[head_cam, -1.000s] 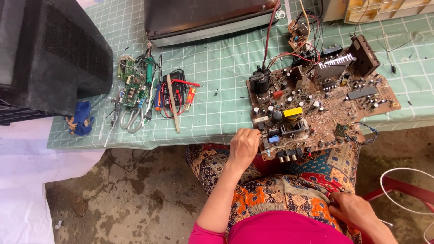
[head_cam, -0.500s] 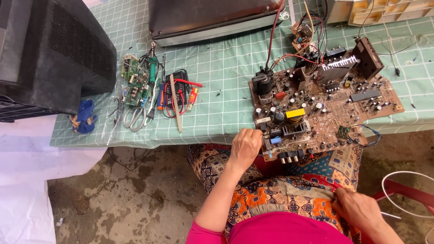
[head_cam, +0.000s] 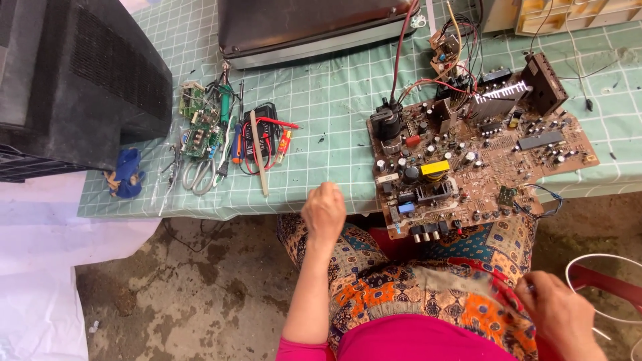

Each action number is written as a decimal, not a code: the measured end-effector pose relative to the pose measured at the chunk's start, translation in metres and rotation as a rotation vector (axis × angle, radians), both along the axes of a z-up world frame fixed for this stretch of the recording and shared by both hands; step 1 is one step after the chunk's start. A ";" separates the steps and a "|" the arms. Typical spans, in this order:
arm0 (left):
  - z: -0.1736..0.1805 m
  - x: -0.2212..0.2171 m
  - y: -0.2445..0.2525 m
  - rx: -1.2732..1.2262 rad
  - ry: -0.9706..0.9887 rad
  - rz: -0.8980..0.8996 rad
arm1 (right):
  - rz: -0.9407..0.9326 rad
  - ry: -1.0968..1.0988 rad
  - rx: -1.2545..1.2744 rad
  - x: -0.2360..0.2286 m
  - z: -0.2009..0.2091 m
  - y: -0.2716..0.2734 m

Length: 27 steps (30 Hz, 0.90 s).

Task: Adjusting electronic components on a circuit board using a screwdriver.

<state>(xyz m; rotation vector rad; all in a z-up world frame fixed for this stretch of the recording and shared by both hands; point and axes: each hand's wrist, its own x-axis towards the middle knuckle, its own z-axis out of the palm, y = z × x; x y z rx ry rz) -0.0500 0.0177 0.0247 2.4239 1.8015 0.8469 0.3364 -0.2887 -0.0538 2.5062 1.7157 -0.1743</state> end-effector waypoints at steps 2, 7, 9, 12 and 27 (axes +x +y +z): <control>0.006 -0.015 -0.002 -0.016 0.034 0.050 | -0.028 0.111 0.046 -0.014 0.056 0.026; 0.007 -0.010 -0.020 -0.088 -0.075 0.051 | 0.033 0.551 0.358 -0.054 0.128 0.067; 0.015 0.010 -0.031 -0.184 -0.309 -0.176 | 0.219 0.754 0.658 -0.067 0.152 0.078; 0.018 0.038 -0.042 -0.068 -0.357 -0.283 | 0.300 0.804 0.877 -0.074 0.176 0.097; 0.026 0.097 -0.057 -0.031 -0.389 -0.460 | 0.296 0.884 1.043 -0.079 0.123 0.174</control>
